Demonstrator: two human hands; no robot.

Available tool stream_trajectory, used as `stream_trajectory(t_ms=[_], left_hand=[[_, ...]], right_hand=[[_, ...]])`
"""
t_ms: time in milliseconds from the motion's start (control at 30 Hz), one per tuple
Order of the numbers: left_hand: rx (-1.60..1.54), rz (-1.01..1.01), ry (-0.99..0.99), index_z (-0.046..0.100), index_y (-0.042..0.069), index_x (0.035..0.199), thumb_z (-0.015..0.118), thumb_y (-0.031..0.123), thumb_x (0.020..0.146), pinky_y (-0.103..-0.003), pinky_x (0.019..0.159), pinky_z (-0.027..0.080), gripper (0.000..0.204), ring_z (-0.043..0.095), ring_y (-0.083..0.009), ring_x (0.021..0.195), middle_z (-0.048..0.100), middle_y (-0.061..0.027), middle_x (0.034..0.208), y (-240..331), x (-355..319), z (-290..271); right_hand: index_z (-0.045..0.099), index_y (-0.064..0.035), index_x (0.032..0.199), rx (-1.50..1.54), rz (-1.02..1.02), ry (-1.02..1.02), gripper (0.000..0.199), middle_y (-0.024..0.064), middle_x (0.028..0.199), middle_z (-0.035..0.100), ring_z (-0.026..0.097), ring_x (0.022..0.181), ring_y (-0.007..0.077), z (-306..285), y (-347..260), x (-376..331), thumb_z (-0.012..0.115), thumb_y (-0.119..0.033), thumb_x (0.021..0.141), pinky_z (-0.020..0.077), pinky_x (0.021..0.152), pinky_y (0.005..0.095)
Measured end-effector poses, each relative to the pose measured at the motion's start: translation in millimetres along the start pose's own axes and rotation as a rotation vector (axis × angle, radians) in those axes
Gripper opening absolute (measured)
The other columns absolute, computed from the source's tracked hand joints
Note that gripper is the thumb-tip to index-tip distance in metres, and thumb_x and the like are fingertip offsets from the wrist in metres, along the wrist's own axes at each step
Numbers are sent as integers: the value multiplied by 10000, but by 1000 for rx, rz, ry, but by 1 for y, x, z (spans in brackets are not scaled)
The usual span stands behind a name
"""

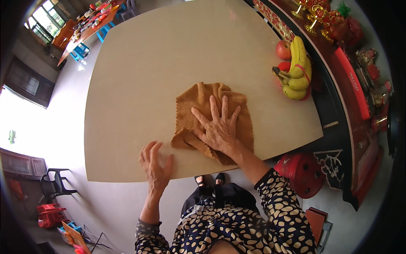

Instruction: The person wipes a large, light-colored tabletop with a brown cloth, moving a bunch of bananas and an apple to the side to clear the surface. The person then proceeds to wipe the vertical sides and edges of the table structure.

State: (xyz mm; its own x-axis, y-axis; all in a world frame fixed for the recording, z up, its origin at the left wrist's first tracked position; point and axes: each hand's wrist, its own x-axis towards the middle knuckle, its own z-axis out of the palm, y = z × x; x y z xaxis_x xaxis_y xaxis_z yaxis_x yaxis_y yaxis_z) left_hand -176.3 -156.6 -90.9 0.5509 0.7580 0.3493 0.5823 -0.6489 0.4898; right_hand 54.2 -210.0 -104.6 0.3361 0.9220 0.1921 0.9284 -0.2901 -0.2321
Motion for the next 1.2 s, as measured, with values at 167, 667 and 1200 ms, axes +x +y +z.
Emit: stream_trajectory(t_ms=[167,667,1200], left_hand=[[184,-55,9,528,51,1223,681,179,815,-500,1025,313,454,421,-385,1210,491,-172,1297,-20,-23,-8],[226,-54,131,580,69,1149,670,211,764,-495,994,340,420,466,-369,1153,536,-151,1220,-21,-21,-1],[122,126,-85,567,101,1221,720,261,788,-513,1027,300,486,396,-383,1230,469,-161,1306,-54,-21,-31]], right_hand=[[431,-164,1437,-7,-91,53,579,112,1540,298,166,1454,331,13,27,36,527,-412,923,176,1088,690],[461,-200,1413,-123,74,49,695,166,1513,339,240,1405,427,13,96,165,496,-628,866,220,1122,564],[688,8,1041,81,-258,74,296,147,1460,421,302,1407,320,-9,-24,-87,607,-216,866,274,1126,492]])
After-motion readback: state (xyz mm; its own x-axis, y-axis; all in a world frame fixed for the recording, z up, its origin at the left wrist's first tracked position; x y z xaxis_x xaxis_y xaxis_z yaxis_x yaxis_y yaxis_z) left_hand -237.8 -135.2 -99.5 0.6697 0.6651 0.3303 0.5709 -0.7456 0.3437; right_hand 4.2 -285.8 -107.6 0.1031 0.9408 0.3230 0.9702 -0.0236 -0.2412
